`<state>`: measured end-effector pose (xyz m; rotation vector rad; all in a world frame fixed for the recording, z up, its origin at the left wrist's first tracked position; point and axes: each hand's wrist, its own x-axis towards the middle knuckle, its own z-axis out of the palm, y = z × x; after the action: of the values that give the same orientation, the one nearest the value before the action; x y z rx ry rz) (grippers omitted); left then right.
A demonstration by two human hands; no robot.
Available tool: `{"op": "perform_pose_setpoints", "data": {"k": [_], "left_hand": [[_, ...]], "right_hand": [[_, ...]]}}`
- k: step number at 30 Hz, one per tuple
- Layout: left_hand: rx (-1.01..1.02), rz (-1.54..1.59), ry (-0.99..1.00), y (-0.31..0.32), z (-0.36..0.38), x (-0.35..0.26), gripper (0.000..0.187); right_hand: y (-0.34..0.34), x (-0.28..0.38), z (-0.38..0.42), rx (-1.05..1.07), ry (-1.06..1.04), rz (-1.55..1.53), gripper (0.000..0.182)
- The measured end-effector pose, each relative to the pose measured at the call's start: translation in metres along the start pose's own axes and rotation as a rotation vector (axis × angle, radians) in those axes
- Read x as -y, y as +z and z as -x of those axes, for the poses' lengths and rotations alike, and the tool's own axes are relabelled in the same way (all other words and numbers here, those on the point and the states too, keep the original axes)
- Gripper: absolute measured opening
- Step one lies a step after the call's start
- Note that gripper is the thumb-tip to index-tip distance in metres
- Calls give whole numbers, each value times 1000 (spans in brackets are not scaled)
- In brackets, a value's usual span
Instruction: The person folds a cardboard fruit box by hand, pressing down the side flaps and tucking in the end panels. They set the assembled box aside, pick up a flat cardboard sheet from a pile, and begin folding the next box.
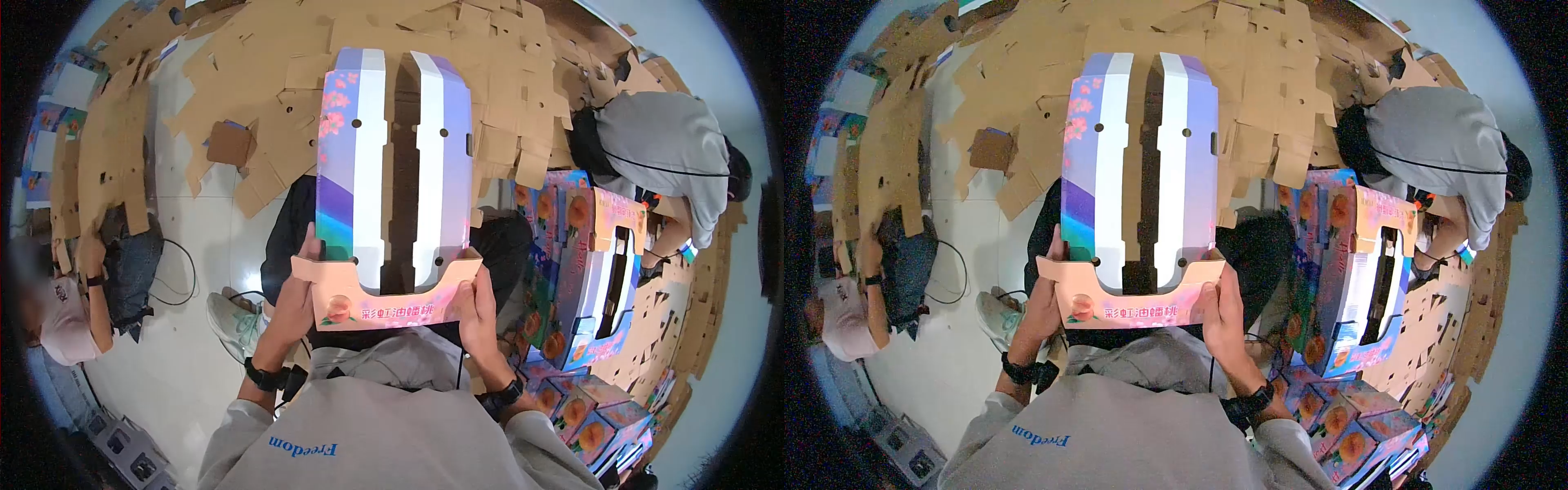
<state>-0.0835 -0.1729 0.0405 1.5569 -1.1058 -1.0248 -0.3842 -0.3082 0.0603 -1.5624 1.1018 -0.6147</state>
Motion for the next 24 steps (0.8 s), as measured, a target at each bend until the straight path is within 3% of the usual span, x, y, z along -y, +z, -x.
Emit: {"op": "perform_pose_setpoints", "data": {"k": [4, 8, 9, 11, 14, 18, 24], "left_hand": [[-90, 131, 78, 15, -7, -9, 52], [-137, 450, -55, 19, -15, -4, 49], [-146, 545, -84, 18, -16, 0, 49], [-132, 466, -94, 14, -19, 1, 47], [-84, 212, -42, 3, -15, 12, 45], [-171, 318, -50, 16, -14, 5, 44], [-232, 127, 14, 18, -25, -2, 53]], "right_hand": [[5, 6, -3, -50, 117, -77, 47], [5, -6, -20, -69, 101, -72, 48], [6, -13, -28, -50, 182, -173, 49], [13, -26, -43, -8, 341, -377, 49], [14, -42, -53, 48, 342, -448, 50], [19, -51, -54, 33, 278, -354, 48], [15, -55, -52, 20, 326, -376, 49]]}}
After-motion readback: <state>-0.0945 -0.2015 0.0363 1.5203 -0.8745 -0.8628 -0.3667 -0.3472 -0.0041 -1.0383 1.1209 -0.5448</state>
